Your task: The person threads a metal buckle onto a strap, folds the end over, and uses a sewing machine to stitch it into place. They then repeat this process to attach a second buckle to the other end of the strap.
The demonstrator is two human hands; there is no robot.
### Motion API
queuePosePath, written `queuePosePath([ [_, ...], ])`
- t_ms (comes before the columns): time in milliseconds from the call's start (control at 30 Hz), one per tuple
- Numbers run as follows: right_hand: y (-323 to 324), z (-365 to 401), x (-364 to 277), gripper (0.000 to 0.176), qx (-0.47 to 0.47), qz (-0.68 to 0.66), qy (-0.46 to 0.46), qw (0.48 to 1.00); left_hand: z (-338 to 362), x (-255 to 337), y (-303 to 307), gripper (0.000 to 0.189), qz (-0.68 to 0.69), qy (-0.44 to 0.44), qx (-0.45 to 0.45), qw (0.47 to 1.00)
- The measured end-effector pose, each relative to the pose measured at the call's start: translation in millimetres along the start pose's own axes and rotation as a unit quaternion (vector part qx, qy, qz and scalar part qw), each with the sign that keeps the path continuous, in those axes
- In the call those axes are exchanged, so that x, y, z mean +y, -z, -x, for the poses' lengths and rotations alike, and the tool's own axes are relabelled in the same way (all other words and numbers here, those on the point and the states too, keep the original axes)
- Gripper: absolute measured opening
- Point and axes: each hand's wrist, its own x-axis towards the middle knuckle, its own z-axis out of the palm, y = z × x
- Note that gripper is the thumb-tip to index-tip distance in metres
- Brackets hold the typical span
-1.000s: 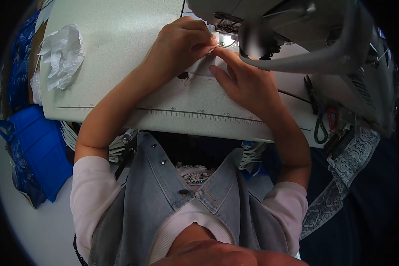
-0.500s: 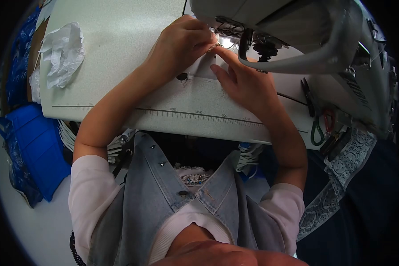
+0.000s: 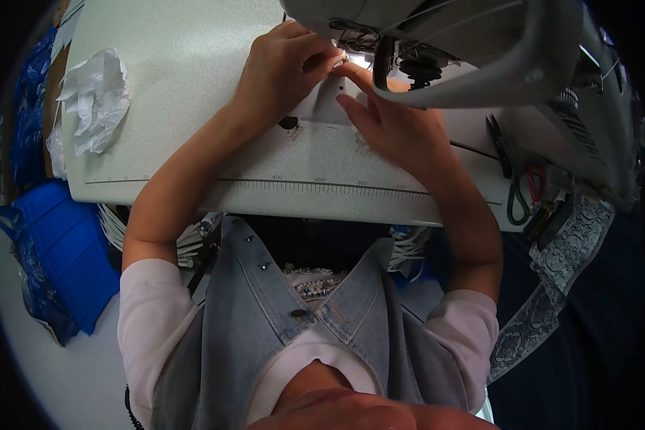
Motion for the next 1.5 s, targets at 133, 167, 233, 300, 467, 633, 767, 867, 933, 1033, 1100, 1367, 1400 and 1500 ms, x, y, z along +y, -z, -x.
queuePosePath([
  [133, -0.8, -0.1, 2.7, 0.034, -0.003, 0.000, 0.002, 1.000, 1.0, -3.8, -2.1, 0.009, -0.002, 0.008, 0.006, 1.000],
  [167, -1.8, -0.2, 3.5, 0.034, -0.004, 0.000, 0.002, 1.000, 0.8, -4.0, -1.2, 0.009, -0.002, 0.009, 0.006, 1.000],
  [233, -3.3, -0.6, 5.0, 0.040, 0.018, 0.007, 0.019, 1.000, -0.9, -4.4, 1.2, 0.008, -0.017, -0.008, -0.004, 1.000],
  [300, -0.1, -0.7, 3.4, 0.038, 0.001, 0.000, 0.006, 1.000, -0.7, -5.1, 0.0, 0.008, -0.014, -0.001, -0.001, 1.000],
  [467, 1.6, -1.8, 4.1, 0.026, 0.001, -0.015, -0.001, 1.000, 1.2, -6.8, -2.6, 0.009, 0.031, 0.012, 0.014, 0.999],
  [633, 7.9, -3.6, 18.5, 0.030, -0.031, -0.063, -0.057, 0.996, 0.7, -11.2, -1.7, 0.009, 0.004, 0.006, 0.001, 1.000],
  [767, 6.0, -5.1, 36.9, 0.022, 0.107, -0.081, 0.046, 0.990, -1.3, -9.3, 6.0, 0.008, 0.005, 0.012, -0.019, 1.000],
  [867, 16.2, -6.8, 28.5, 0.021, 0.054, -0.521, -0.109, 0.845, -0.8, -24.8, 11.0, 0.016, 0.058, 0.033, -0.062, 0.996],
  [933, 14.5, -9.6, 35.0, 0.018, 0.064, -0.566, -0.086, 0.817, 2.7, -58.8, 9.2, 0.016, 0.058, 0.032, -0.080, 0.995],
  [1033, 14.3, -12.3, 35.3, 0.019, 0.076, -0.571, -0.094, 0.812, -8.3, -81.3, 10.8, 0.016, 0.045, 0.020, -0.113, 0.992],
  [1100, 11.5, -11.6, 37.4, 0.020, 0.082, -0.565, -0.085, 0.817, -22.1, -85.2, 9.0, 0.016, 0.013, 0.003, -0.149, 0.989],
  [1367, -0.3, -8.8, 38.8, 0.018, 0.128, -0.555, -0.078, 0.818, -75.4, -94.9, 4.8, 0.016, -0.076, -0.035, -0.262, 0.961],
  [1400, 0.1, -7.9, 34.1, 0.017, 0.157, -0.571, -0.052, 0.804, -78.5, -95.7, 5.2, 0.016, -0.083, -0.037, -0.270, 0.958],
  [1500, 0.1, -8.6, 37.1, 0.015, 0.174, -0.594, -0.011, 0.785, -78.1, -96.2, 6.1, 0.017, -0.101, -0.056, -0.282, 0.952],
])
